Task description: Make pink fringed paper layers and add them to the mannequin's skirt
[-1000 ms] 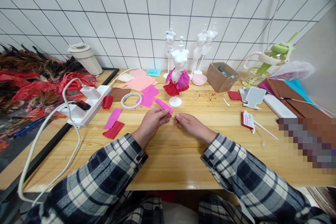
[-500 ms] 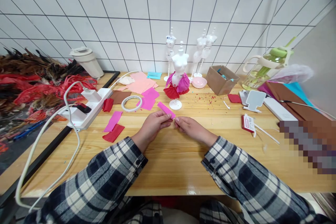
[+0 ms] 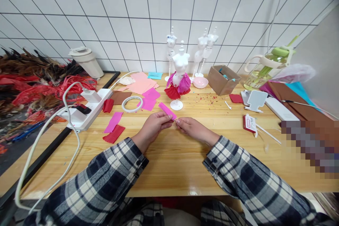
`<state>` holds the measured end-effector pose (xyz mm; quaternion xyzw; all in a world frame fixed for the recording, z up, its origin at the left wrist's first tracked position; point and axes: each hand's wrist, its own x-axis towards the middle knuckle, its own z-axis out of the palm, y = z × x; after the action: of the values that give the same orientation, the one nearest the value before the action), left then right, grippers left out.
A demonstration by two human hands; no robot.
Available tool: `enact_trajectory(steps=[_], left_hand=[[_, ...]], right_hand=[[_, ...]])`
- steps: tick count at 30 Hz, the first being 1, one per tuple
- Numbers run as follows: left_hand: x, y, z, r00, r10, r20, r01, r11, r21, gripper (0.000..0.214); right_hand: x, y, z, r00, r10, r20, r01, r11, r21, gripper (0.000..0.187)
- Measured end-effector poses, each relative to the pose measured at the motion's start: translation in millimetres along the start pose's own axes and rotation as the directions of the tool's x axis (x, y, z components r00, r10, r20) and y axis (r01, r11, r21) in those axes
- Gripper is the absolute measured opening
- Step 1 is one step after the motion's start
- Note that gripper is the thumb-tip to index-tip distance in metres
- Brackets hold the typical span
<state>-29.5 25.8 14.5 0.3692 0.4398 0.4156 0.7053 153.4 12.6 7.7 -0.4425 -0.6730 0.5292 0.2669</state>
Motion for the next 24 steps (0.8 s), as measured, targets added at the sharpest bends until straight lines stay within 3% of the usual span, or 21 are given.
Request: enact_trajectory(steps=[7, 17, 24], left_hand=[[0.8, 2.5, 0.3, 0.999, -0.002, -0.036, 0.001, 0.999, -0.041, 0.028], [1.2, 0.6, 3.4, 0.997, 0.014, -0.077, -0.020, 0.997, -0.073, 0.027], [0.1, -0.4, 4.2, 0.997, 0.048, -0.057, -0.053, 0.994, -0.095, 0.027]], right_hand=[[-1.2, 0.3, 0.6, 1.000, 0.009, -0.007, -0.009, 0.999, 0.033, 0.053], [-0.8, 0.1, 8.8, 0.994, 0.006, -0.106, 0.000, 0.998, 0.057, 0.047], [-7.9, -12.9, 17.2, 0.983, 0.184, -0.008, -0.176, 0.951, 0.256, 0.041]])
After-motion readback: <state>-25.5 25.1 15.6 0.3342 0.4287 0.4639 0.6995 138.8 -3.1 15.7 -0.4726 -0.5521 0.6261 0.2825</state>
